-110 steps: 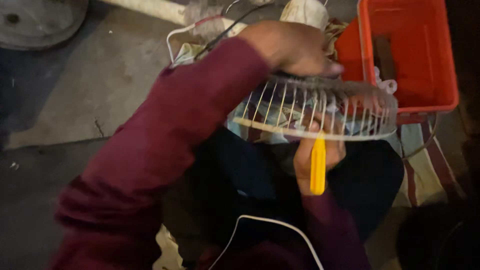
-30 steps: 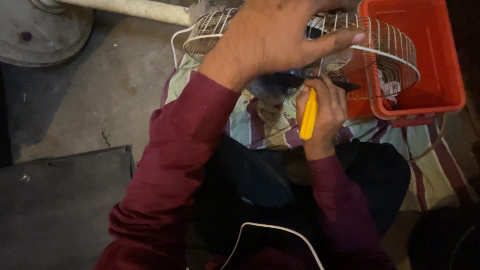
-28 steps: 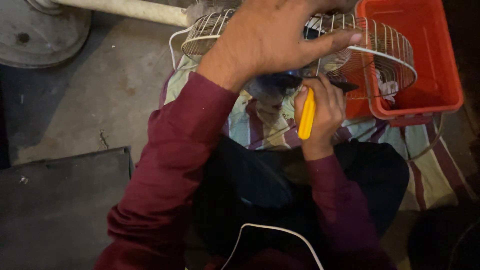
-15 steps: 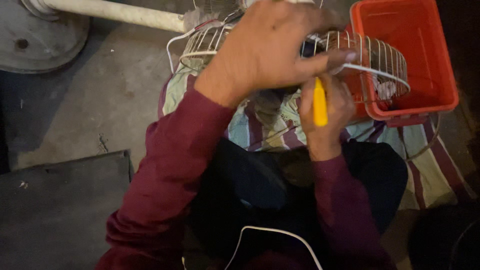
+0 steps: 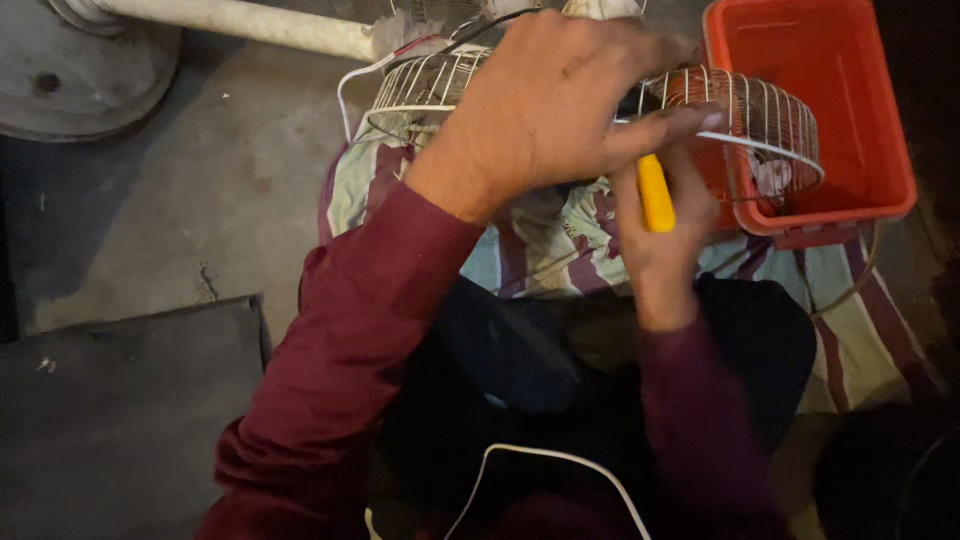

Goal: The person sits on the floor and uses a screwdriver to remove screws from the back of a standing fan's motor housing. They then detach the rear wire cage and set it aside, exposing the fan blades.

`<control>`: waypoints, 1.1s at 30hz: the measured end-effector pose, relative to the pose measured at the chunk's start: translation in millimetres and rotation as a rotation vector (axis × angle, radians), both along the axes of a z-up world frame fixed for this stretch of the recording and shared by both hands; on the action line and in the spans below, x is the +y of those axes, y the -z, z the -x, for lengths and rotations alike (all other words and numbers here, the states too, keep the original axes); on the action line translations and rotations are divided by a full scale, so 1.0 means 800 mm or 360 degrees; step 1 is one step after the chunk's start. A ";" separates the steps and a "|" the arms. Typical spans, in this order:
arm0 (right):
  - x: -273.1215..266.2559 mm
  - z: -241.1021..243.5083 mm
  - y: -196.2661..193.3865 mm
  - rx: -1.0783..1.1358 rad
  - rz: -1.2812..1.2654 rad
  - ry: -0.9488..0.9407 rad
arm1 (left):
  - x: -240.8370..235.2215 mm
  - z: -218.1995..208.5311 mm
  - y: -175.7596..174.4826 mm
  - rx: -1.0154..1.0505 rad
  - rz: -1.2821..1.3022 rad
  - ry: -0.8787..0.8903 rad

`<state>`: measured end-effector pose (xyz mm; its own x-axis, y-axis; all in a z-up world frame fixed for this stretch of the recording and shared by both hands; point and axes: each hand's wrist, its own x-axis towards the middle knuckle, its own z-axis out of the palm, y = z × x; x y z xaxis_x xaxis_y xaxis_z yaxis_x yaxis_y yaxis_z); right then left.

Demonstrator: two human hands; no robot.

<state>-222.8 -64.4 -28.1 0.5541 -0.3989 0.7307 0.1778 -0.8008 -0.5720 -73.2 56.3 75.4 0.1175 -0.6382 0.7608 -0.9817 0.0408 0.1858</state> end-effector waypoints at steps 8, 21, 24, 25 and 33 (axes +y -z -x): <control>0.017 0.010 -0.023 0.0110 -0.0006 0.0597 | -0.003 -0.007 0.000 -0.0076 0.0091 0.0008; -0.008 0.026 -0.038 0.0889 0.0318 0.0348 | -0.014 -0.019 -0.053 0.0558 -0.0884 -0.0052; 0.004 0.044 -0.003 0.1289 -0.1667 0.0268 | -0.049 -0.037 -0.045 0.0792 -0.1490 -0.0203; 0.017 0.052 0.012 0.1155 -0.1759 0.0191 | -0.064 -0.041 -0.035 0.0726 -0.1498 -0.0251; 0.073 0.061 0.081 0.0510 -0.2749 -0.0396 | -0.129 -0.050 0.095 -0.0698 -0.1757 -0.0385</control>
<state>-271.9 -5.7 -92.5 0.7390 -0.4161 -0.5299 -0.0876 0.7205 -0.6879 -33.2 -46.6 -0.9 0.1921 -0.9658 -0.1740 -0.9303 -0.1228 -0.3455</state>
